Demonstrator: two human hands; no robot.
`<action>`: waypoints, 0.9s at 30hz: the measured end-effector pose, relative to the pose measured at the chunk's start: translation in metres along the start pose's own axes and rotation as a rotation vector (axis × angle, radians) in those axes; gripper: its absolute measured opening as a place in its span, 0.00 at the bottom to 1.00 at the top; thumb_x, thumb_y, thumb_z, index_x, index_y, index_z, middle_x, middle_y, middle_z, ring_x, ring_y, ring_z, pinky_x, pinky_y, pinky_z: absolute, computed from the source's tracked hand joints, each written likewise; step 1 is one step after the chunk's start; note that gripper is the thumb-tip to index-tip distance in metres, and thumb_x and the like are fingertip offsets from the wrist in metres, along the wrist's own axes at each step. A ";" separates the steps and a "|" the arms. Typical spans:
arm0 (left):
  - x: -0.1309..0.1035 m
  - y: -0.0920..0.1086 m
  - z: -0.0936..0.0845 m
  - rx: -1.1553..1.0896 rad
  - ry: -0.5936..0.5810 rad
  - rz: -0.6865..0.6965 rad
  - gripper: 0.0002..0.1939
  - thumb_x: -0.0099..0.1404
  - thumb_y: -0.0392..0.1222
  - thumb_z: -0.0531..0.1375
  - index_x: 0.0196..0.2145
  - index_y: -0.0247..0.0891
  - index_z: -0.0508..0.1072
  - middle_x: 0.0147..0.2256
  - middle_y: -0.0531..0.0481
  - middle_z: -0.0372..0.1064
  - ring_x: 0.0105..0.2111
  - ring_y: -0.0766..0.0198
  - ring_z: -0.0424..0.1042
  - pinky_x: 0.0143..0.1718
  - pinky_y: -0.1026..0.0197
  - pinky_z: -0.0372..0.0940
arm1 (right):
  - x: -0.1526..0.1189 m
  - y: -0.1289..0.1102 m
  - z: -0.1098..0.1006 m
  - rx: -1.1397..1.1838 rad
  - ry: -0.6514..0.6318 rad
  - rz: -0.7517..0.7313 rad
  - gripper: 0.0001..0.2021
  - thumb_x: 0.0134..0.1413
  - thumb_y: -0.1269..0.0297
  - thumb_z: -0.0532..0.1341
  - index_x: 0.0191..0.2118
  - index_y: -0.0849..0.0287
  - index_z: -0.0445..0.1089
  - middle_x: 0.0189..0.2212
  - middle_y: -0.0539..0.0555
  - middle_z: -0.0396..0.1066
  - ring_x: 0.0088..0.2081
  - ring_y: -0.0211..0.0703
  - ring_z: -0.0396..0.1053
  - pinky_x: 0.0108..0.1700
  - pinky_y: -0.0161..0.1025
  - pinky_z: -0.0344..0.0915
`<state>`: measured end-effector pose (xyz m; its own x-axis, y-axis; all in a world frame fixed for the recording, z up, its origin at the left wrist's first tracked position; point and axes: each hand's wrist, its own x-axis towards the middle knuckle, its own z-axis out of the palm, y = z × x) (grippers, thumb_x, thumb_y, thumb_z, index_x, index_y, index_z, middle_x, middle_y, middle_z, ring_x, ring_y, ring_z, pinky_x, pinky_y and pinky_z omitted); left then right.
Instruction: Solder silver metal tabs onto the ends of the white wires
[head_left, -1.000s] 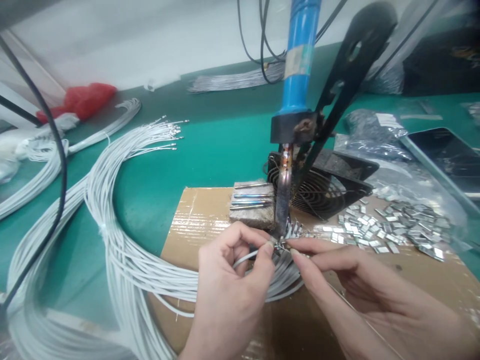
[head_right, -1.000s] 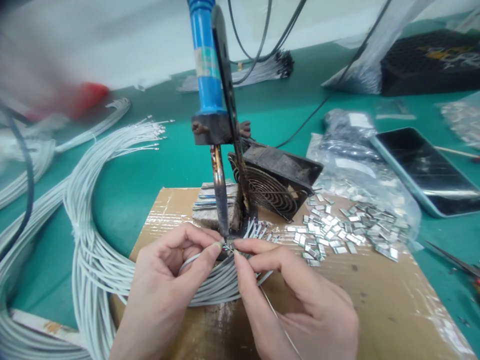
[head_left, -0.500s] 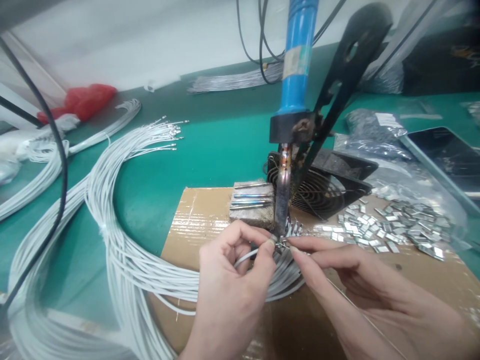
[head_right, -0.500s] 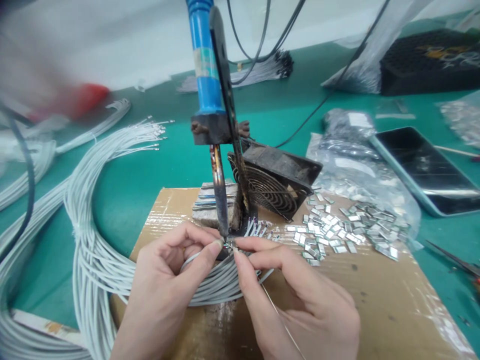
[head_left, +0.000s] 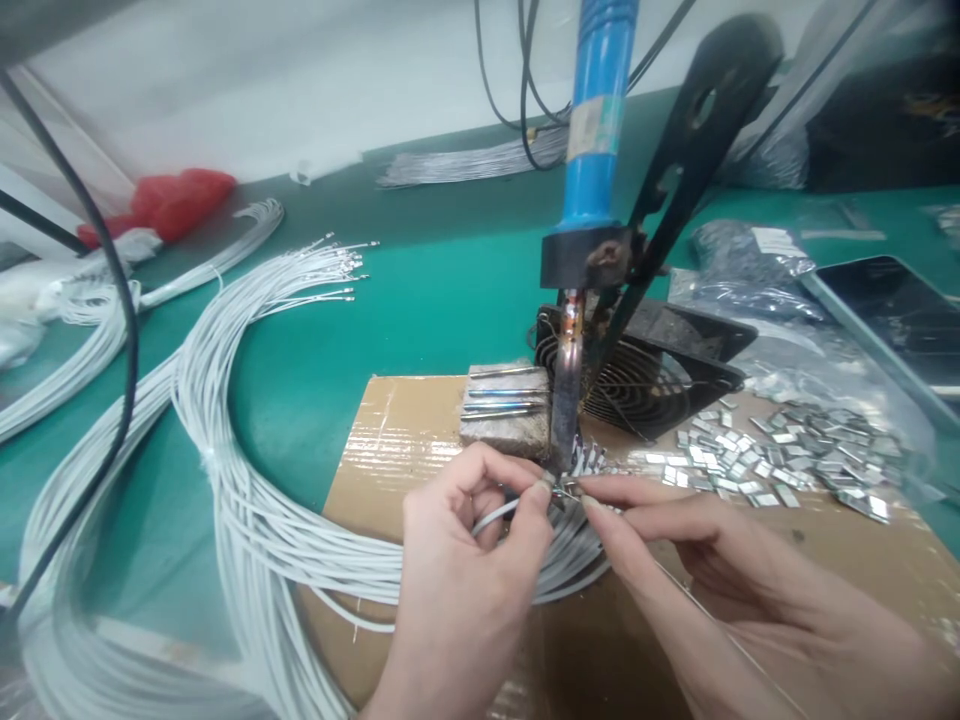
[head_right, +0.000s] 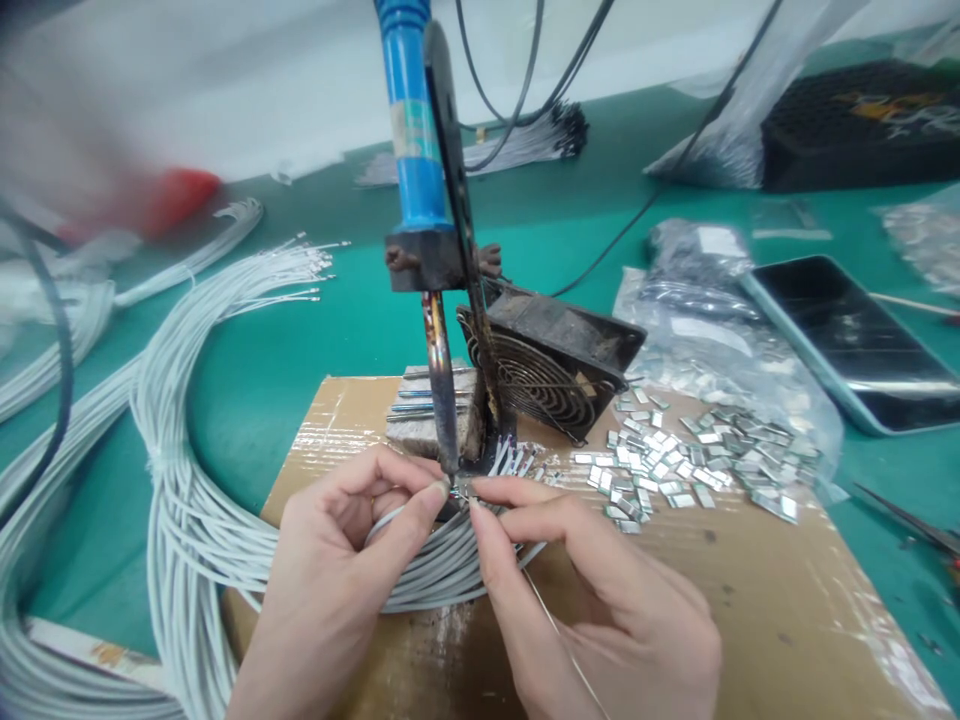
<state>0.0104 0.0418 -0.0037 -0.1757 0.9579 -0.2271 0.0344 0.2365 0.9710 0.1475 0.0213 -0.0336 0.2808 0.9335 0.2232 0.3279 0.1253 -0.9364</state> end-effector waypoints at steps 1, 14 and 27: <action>0.000 0.000 0.000 0.004 -0.001 -0.001 0.08 0.64 0.32 0.66 0.27 0.38 0.75 0.31 0.53 0.79 0.30 0.70 0.76 0.32 0.73 0.69 | 0.000 0.001 -0.001 -0.003 -0.007 -0.018 0.07 0.57 0.59 0.71 0.29 0.47 0.76 0.37 0.45 0.84 0.38 0.41 0.84 0.39 0.31 0.78; -0.008 -0.009 -0.003 -0.014 -0.049 -0.095 0.07 0.65 0.37 0.67 0.29 0.36 0.76 0.32 0.50 0.79 0.32 0.68 0.75 0.34 0.71 0.69 | -0.002 0.003 -0.002 -0.021 -0.055 -0.009 0.14 0.59 0.48 0.66 0.30 0.52 0.79 0.27 0.53 0.80 0.32 0.50 0.81 0.31 0.38 0.78; -0.044 -0.016 -0.006 0.042 -0.096 -0.241 0.10 0.59 0.42 0.71 0.29 0.36 0.75 0.18 0.62 0.53 0.20 0.71 0.48 0.23 0.67 0.42 | -0.017 0.006 -0.014 -0.068 -0.158 0.087 0.16 0.66 0.57 0.62 0.26 0.53 0.72 0.21 0.46 0.71 0.23 0.37 0.67 0.29 0.31 0.66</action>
<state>0.0114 -0.0048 -0.0091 -0.0896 0.8835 -0.4598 0.0442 0.4648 0.8843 0.1577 0.0015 -0.0391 0.1675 0.9816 0.0921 0.3699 0.0240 -0.9288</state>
